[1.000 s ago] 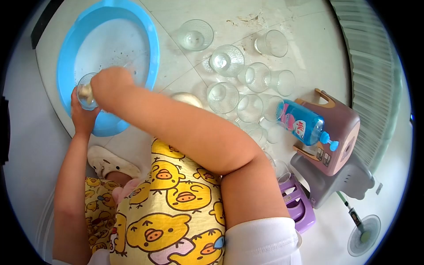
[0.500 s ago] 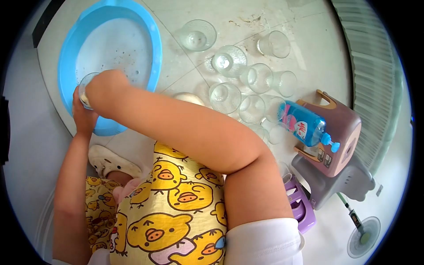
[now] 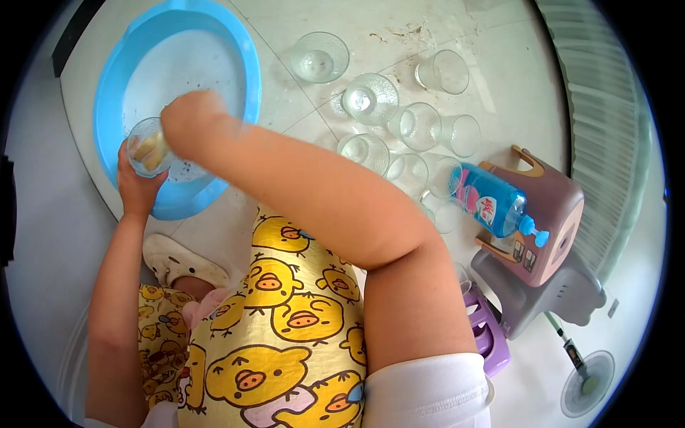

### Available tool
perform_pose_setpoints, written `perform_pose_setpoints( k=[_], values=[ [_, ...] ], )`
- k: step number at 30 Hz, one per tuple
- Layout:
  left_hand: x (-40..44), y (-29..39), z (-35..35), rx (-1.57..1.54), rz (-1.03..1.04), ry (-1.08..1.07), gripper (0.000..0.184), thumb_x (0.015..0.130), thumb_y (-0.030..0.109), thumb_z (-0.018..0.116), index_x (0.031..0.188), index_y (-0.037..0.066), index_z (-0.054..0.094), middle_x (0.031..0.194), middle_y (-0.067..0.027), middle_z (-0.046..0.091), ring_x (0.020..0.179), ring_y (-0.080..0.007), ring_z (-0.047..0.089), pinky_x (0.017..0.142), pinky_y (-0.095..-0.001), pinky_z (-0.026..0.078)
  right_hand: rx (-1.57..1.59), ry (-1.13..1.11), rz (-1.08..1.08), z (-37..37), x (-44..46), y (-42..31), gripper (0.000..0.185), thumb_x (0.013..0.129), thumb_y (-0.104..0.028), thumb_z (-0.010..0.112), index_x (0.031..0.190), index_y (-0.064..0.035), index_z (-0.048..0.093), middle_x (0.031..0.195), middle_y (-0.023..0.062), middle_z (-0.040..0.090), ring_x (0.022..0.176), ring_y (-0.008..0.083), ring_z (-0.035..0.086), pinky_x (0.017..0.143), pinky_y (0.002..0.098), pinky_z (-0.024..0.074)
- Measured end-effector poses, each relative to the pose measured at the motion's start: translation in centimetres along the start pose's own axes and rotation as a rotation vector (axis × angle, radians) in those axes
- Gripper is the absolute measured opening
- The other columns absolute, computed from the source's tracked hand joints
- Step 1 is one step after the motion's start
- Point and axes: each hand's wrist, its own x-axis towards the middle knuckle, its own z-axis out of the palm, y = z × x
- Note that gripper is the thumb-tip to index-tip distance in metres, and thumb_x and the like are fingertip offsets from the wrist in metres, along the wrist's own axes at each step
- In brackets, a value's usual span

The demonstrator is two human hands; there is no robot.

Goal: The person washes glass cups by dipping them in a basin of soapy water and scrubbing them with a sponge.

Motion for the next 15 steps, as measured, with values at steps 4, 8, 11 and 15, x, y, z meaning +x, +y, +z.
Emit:
perform_pose_setpoints(
  k=[4,8,11,15],
  values=[
    [0.0,-0.3,0.3,0.018,0.072,0.019,0.088,0.051,0.011,0.079,0.126,0.009,0.032,0.115,-0.0143,0.051,0.105,-0.0347,0.048,0.088,-0.0408,0.041,-0.157,0.035,-0.026,-1.6,1.4,0.6,0.009,0.069,-0.014,0.060,0.072,-0.0085,0.067,0.076,0.0106,0.065,0.074,0.0254,0.063,0.059,0.0347,0.0502],
    [0.2,-0.4,0.4,-0.056,0.033,0.030,0.088,0.052,0.011,0.079,0.126,0.007,0.032,0.115,-0.0148,0.050,0.105,-0.0344,0.047,0.087,-0.0407,0.041,-0.072,-0.082,-0.149,-2.5,0.3,-3.2,0.010,0.069,-0.013,0.060,0.074,-0.0077,0.066,0.077,0.0118,0.064,0.075,0.0261,0.063,0.061,0.0350,0.0501],
    [0.0,-0.4,0.3,-0.072,0.013,0.039,0.088,0.051,0.011,0.079,0.126,0.006,0.032,0.114,-0.0151,0.050,0.105,-0.0344,0.047,0.086,-0.0406,0.041,-0.012,-0.131,-0.086,-1.1,-0.9,-2.1,0.010,0.069,-0.012,0.059,0.074,-0.0081,0.066,0.079,0.0125,0.064,0.075,0.0254,0.063,0.061,0.0345,0.0504],
    [0.0,-0.3,0.3,0.037,0.077,0.036,0.083,0.055,0.011,0.078,0.125,0.004,0.034,0.113,-0.0158,0.051,0.106,-0.0327,0.049,0.087,-0.0385,0.042,-0.160,-0.020,0.006,-1.4,0.0,0.8,0.009,0.069,-0.012,0.058,0.072,-0.0073,0.066,0.075,0.0112,0.065,0.070,0.0252,0.064,0.057,0.0339,0.0506]
  ],
)
